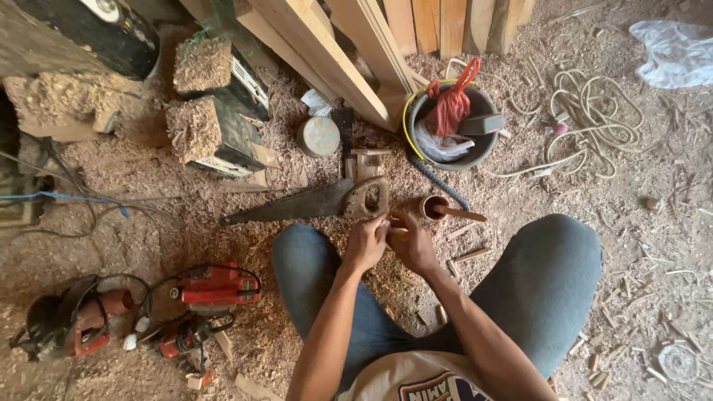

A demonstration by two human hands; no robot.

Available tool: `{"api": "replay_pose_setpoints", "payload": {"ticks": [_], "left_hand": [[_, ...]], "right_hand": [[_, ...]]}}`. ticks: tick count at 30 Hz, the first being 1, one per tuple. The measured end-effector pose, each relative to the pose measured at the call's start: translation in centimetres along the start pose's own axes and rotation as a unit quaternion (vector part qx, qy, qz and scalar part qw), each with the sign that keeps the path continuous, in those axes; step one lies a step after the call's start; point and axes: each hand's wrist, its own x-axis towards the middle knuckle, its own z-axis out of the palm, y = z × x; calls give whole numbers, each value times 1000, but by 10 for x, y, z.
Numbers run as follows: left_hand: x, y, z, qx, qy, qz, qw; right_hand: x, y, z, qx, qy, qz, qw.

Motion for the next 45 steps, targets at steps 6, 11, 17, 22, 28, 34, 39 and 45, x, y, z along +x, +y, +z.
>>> {"api": "replay_pose_setpoints", "payload": {"ticks": [6, 11, 17, 22, 28, 34, 39, 45], "left_hand": [[-2, 18, -3, 21, 24, 38, 999], [-4, 20, -2, 17, -9, -9, 1000], [-1, 12, -1, -29, 70, -1, 997], [2, 26, -2, -111, 67, -103, 986], [3, 36, -2, -163, 11, -238, 958], [6, 14, 9, -102, 50, -49, 992], [9, 1, 12, -15, 57, 86, 995], [15, 3, 16, -41, -85, -129, 987]], "right_hand": [[3, 10, 11, 91, 83, -105, 987], [5, 21, 0, 220, 16, -60, 974], [-1, 15, 8, 46, -21, -79, 996], [-1, 14, 18, -113, 154, -167, 967], [10, 25, 14, -92, 207, -127, 966], [16, 36, -2, -15, 163, -207, 965], [12, 45, -15, -67, 56, -153, 984], [11, 35, -26, -52, 51, -127, 989]]}}
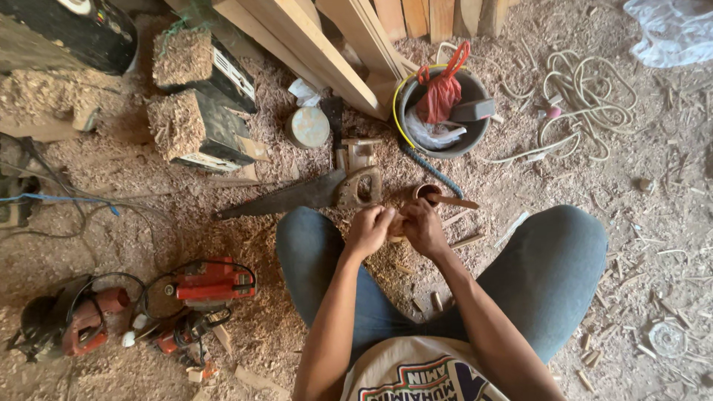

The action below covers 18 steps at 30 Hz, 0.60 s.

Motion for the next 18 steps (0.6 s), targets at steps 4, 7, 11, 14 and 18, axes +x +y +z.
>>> {"api": "replay_pose_setpoints", "payload": {"ticks": [4, 7, 11, 14, 18], "left_hand": [[2, 5, -7, -216, -21, -155, 964], [5, 5, -10, -346, -37, -171, 922], [9, -10, -3, -259, -2, -149, 954], [33, -24, -7, 74, 134, -84, 985], [46, -27, -29, 236, 293, 80, 923]], "right_hand": [[-8, -27, -21, 138, -22, -82, 987], [-12, -52, -35, 110, -4, -189, 976], [-17, -74, -45, -28, 112, -322, 940], [-41, -80, -50, 80, -62, -213, 972], [-68, -79, -55, 120, -46, -215, 968]]}}
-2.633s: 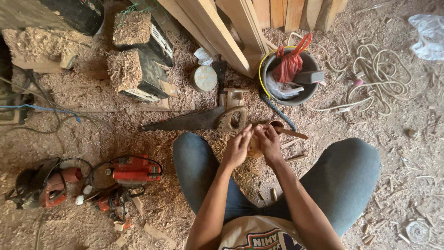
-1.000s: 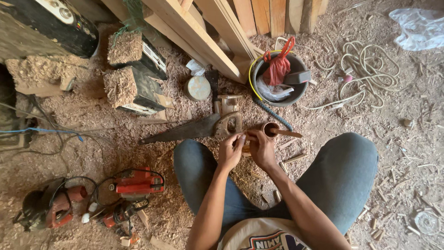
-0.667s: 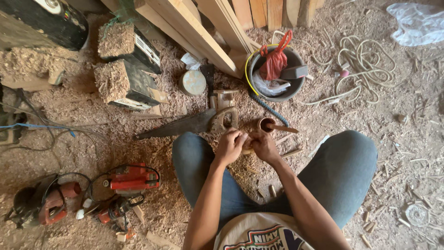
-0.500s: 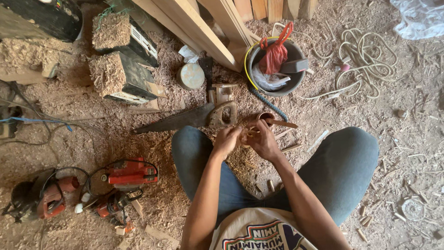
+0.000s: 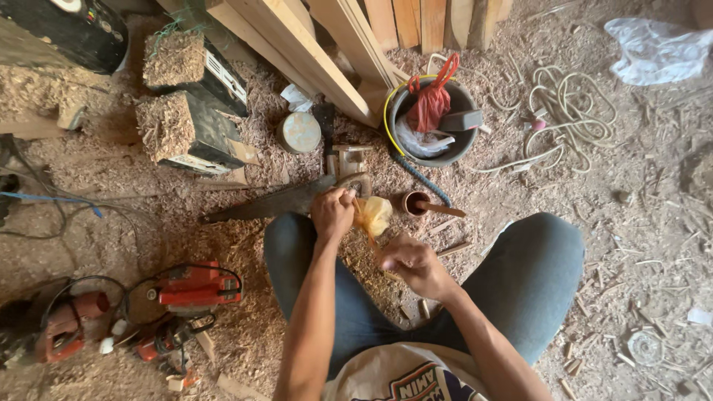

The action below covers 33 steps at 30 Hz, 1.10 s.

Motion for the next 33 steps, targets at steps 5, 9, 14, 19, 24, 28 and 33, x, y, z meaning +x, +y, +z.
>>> {"api": "replay_pose_setpoints", "payload": {"ticks": [5, 9, 14, 19, 24, 28, 33], "left_hand": [[-21, 19, -46, -343, -241, -22, 908], [-59, 43, -63, -245, -187, 127, 943], [-69, 52, -61, -202, -235, -12, 951], [-80, 60, -73, -190, -233, 20, 954], [-88, 63, -88, -212, -174, 27, 961], [-91, 60, -105, -235, -143, -1, 961], [-96, 61, -113, -233, -129, 13, 964]], "right_hand": [[24, 15, -1, -78, 98, 63, 990], [43, 24, -1, -44, -13, 111, 993], [103, 82, -60, -174, 16, 182, 968], [143, 151, -108, -396, 71, 156, 902], [167, 181, -109, -438, -103, 329, 830], [169, 186, -114, -412, -44, 292, 862], [170, 194, -119, -345, 97, 154, 921]]}}
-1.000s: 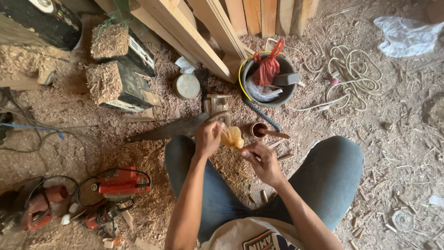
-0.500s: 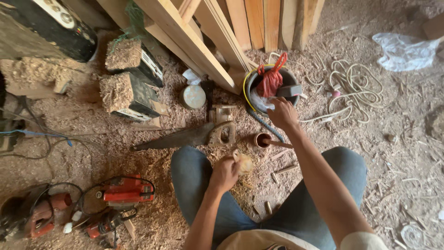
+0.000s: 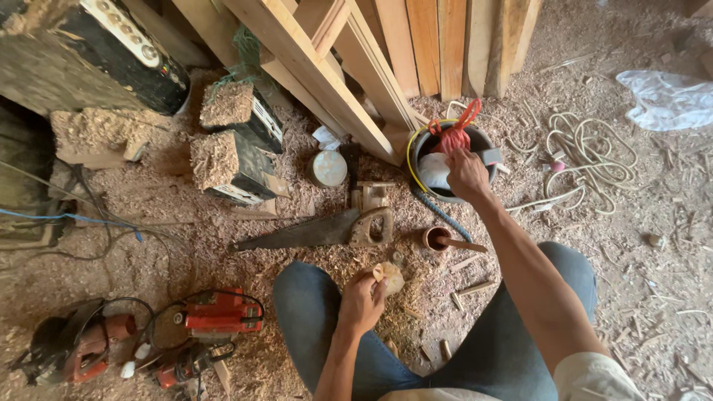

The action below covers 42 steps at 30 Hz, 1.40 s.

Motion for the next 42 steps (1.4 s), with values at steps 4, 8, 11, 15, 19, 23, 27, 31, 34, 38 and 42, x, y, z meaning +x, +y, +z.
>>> {"api": "replay_pose_setpoints", "payload": {"ticks": [4, 8, 11, 15, 19, 23, 27, 31, 34, 38, 42], "left_hand": [[-3, -3, -2, 0, 11, 4, 1000], [-3, -9, 3, 7, 28, 29, 999], [-1, -17, 5, -1, 42, 35, 998], [0, -26, 5, -23, 49, -18, 998], [13, -28, 1, -39, 68, -102, 992], [48, -5, -9, -84, 140, 26, 986], [103, 39, -11, -57, 172, 169, 969], [172, 85, 6, -95, 160, 213, 959], [232, 102, 27, -31, 102, 148, 983], [269, 95, 55, 124, 251, 375, 884], [231, 67, 67, -65, -56, 181, 980]], "right_hand": [[10, -6, -2, 25, 75, -48, 996], [21, -17, -33, -15, 49, -41, 998], [21, -36, -60, 46, 99, -61, 992], [12, -50, -101, 53, 110, -82, 989], [-23, -41, -138, 138, 165, -53, 975], [-57, -19, -162, 196, 223, 125, 947], [-93, 18, -171, 88, 272, 66, 956], [-119, 53, -172, -35, 269, 35, 962], [-141, 75, -180, -66, 228, 82, 968], [-163, 84, -190, -68, 145, 91, 983], [-175, 70, -209, -69, 56, 114, 989]]}}
